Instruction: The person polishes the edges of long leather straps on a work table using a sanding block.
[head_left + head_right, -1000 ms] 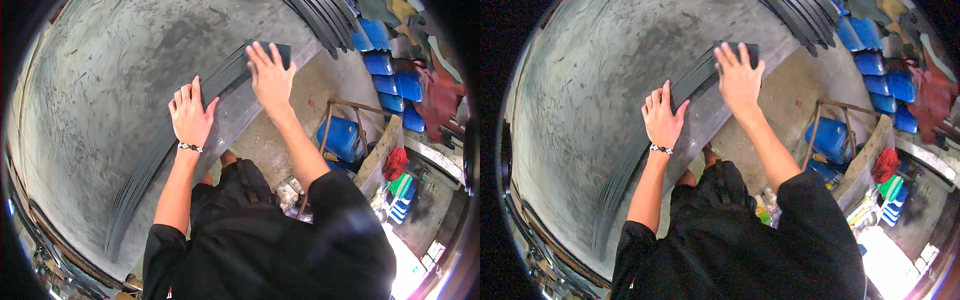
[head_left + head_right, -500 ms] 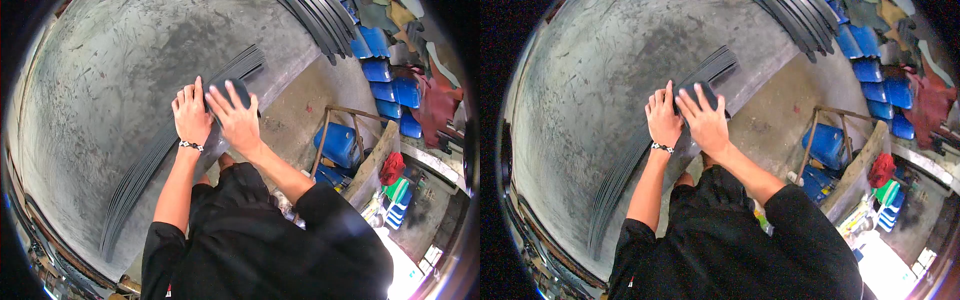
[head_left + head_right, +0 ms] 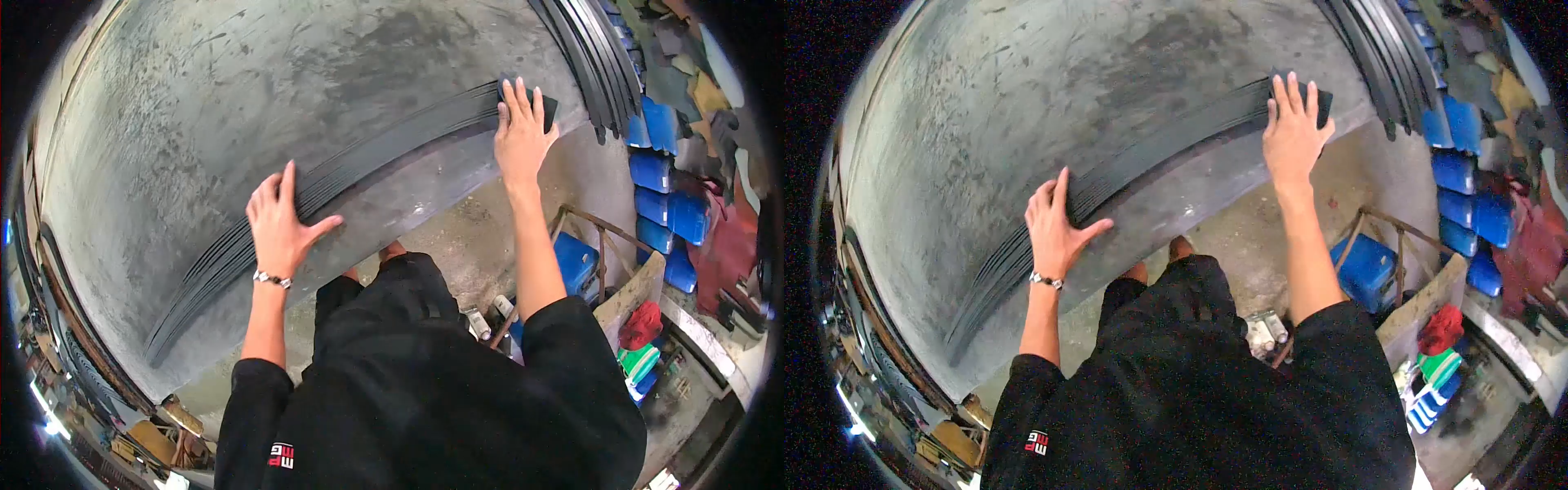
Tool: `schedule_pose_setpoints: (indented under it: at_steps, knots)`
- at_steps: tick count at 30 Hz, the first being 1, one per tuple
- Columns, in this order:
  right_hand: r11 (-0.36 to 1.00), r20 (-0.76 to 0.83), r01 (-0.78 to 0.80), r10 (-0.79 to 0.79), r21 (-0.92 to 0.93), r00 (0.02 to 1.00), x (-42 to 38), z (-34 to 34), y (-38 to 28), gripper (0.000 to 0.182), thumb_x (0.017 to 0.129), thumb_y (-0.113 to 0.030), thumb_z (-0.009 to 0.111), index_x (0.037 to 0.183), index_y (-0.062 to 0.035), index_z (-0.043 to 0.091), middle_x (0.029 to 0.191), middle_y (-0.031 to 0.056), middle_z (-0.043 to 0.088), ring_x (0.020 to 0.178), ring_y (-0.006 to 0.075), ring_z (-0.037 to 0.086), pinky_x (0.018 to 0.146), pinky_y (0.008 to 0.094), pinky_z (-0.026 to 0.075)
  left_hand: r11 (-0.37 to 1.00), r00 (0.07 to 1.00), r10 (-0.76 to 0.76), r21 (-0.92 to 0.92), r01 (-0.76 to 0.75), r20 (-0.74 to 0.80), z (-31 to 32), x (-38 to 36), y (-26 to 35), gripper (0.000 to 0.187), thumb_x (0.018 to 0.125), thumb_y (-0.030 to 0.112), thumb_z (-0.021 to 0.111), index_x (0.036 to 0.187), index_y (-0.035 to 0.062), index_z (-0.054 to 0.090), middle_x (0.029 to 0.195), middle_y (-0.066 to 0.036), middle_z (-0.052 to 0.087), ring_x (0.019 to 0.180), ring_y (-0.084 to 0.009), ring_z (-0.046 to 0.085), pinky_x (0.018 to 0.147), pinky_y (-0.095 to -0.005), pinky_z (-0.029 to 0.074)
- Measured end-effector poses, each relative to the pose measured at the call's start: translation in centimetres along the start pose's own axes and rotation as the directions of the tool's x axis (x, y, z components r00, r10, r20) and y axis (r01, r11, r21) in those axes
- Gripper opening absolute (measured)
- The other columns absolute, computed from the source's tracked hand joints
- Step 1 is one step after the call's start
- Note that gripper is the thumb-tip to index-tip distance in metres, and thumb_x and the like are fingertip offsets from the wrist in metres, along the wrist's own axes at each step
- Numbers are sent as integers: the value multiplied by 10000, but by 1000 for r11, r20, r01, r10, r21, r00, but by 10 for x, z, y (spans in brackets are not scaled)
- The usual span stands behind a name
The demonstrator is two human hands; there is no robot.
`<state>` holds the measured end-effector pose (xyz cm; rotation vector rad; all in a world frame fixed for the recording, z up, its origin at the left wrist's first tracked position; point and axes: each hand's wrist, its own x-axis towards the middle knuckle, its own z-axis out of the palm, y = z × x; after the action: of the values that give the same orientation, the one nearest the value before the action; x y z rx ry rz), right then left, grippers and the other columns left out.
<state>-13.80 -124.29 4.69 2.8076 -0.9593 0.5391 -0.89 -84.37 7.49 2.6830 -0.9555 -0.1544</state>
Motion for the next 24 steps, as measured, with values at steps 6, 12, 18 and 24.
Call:
schedule_pose_setpoints:
  at_steps: [6,12,18,24]
  knots:
    - [940,175,176,-233,291,957,-93,-41,-178,608,1033,-386,660,1606,-219,546,1747,69,439,1640,359,326,1150,730,283,998,993,-27,51,34,-117,21,-35,-33,819,865,465,863,1544,118,564,1399,-107,583,1305,-341,536,1145,-501,384]
    - [780,122,471,-559,412,820,-98,-50,-162,461,1041,-339,632,1491,-250,683,1654,42,570,1580,309,437,1077,695,388,997,993,-6,70,15,-122,25,-37,-35,775,887,444,856,1539,146,562,1402,-89,580,1310,-321,537,1145,-487,382]
    - [815,155,278,-231,-508,960,-52,2,-120,480,1134,-337,528,1566,-132,574,1717,96,453,1515,338,457,1203,603,363,1000,979,-3,-15,0,-203,26,-34,-37,771,865,456,857,1517,141,592,1344,-93,611,1265,-315,562,1115,-488,406]
    - [792,187,498,-581,352,792,-132,-74,-245,539,951,-248,691,1486,-199,651,1605,49,581,1524,296,489,1044,635,406,998,990,-18,-56,10,-137,22,-37,-42,810,823,394,883,1510,87,584,1378,-115,584,1306,-321,549,1170,-506,412]
